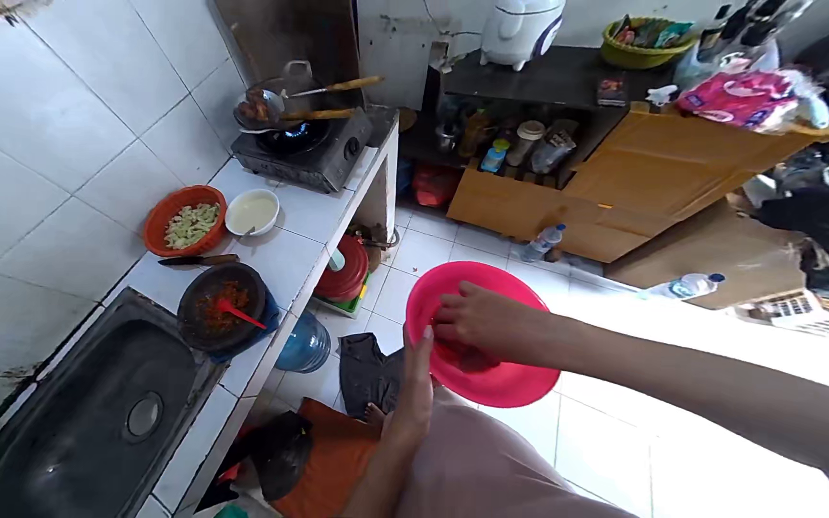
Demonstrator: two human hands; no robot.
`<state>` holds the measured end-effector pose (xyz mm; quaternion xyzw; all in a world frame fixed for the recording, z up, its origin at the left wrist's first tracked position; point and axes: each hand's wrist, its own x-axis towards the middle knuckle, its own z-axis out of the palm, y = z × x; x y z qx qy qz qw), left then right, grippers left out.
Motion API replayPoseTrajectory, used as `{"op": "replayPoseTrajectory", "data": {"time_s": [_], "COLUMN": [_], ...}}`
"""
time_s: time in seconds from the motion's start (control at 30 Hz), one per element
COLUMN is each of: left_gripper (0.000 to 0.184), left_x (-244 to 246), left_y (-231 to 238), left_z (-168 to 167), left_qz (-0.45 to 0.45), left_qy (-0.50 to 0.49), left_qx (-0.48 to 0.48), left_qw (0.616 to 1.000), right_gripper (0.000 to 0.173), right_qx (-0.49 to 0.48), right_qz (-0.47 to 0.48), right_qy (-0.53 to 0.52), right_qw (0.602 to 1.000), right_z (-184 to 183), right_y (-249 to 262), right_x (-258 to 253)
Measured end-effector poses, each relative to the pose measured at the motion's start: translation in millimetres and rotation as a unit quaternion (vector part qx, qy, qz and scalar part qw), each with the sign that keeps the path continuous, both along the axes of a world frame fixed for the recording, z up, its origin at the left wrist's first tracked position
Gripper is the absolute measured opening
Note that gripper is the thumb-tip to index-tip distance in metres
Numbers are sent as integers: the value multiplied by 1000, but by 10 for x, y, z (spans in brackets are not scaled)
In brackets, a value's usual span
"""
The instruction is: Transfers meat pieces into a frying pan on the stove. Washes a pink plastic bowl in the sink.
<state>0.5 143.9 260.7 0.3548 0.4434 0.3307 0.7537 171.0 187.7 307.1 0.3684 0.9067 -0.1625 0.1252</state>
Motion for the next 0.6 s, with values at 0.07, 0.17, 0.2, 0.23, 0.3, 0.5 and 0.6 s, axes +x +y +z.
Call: {"op": "replayPoseTrajectory", "data": {"time_s": [0.07, 0.17, 0.2, 0.23, 0.3, 0.5, 0.6], "left_gripper": [57, 57, 57, 57, 57, 58, 56], "left_x": [48, 84, 88, 95, 116, 142, 130], "left_y": [-41, -95, -111, -125, -148, -178, -181], "left_z": [5, 19, 32, 39, 40, 31, 51], "left_qz": [-6, -12, -16, -20, -28, -42, -36], "left_qy": [1, -2, -3, -4, -4, -7, -4], "left_qx": [-5, -5, -5, -7, -9, -6, -7], "left_qw": [1000, 1000, 1000, 1000, 1000, 999, 999], "right_gripper": [38, 41, 41, 38, 34, 33, 42], "right_qx": [6, 19, 27, 39, 57, 57, 49], "right_qz": [-1, -5, -4, -4, 0, -17, -16], "right_qy": [1, 6, 7, 10, 11, 25, 44], "right_qw": [1000, 1000, 1000, 999, 998, 998, 998], "right_z": [-29, -55, -63, -73, -101, -131, -151], "right_y": [-54, -130, -151, -173, -211, -257, -227], "right_x": [54, 113, 129, 146, 172, 192, 207]}}
